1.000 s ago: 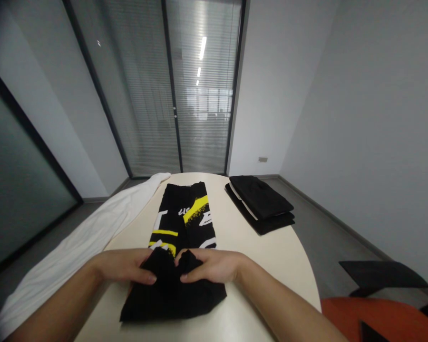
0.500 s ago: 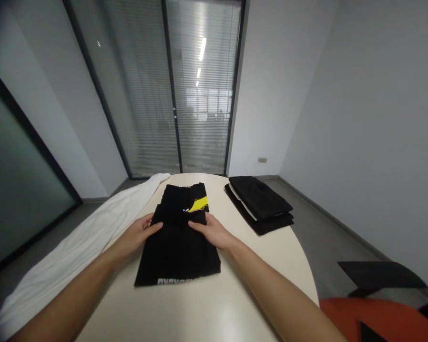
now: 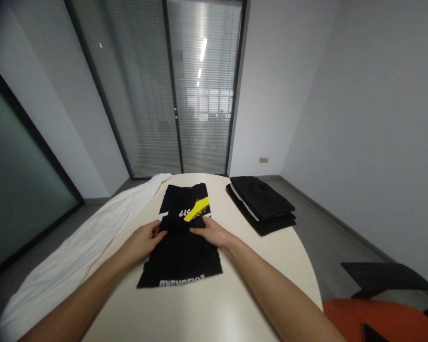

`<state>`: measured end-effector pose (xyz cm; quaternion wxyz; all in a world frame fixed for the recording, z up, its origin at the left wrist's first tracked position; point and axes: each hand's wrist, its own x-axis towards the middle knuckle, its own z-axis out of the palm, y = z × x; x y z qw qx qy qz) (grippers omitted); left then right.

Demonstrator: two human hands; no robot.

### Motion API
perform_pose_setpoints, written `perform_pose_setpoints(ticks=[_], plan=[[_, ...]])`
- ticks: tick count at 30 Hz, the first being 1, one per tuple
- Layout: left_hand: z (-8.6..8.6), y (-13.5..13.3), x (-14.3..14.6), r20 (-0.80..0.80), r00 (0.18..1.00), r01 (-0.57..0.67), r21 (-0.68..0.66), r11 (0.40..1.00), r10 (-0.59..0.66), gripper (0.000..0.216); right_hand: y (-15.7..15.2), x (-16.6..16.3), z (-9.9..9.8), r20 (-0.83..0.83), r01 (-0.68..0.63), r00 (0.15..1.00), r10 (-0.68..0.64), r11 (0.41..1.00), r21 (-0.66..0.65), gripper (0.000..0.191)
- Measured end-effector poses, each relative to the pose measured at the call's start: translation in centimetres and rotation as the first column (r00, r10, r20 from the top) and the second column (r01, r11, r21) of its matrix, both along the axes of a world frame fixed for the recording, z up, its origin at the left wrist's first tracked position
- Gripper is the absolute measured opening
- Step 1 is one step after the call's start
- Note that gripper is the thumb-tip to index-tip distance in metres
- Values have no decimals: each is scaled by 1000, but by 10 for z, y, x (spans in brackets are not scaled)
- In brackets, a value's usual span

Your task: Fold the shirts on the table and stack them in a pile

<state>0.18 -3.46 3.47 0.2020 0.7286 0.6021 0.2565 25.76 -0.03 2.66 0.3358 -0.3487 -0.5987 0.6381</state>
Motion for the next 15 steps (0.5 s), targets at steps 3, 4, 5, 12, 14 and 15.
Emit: perform_pose_setpoints(ticks=[3, 4, 5, 12, 14, 15], plan=[[-3, 3, -1, 132, 991, -12, 29, 1000, 8, 17, -3, -2, 5, -10, 2, 1000, -2, 1000, 15, 52], [-4, 4, -2, 181, 983, -23, 30, 999, 17, 18, -3, -2, 6, -17, 7, 1000, -7, 1000, 18, 53], [-5, 5, -2, 224, 974, -36, 34, 999, 27, 20, -3, -3, 7, -23, 16, 1000, -15, 1000, 18, 54], [-12, 14, -1, 345, 937, -108, 139, 984, 54, 30, 19, -6, 9, -40, 90, 995, -90, 996, -2, 51], [-12, 19, -1, 377, 924, -130, 168, 977, 58, 31, 28, -8, 10, -51, 113, 992, -113, 994, -9, 51], [-12, 22, -1, 391, 918, -146, 182, 972, 65, 32, 32, -10, 11, -53, 126, 991, -126, 992, -11, 51]])
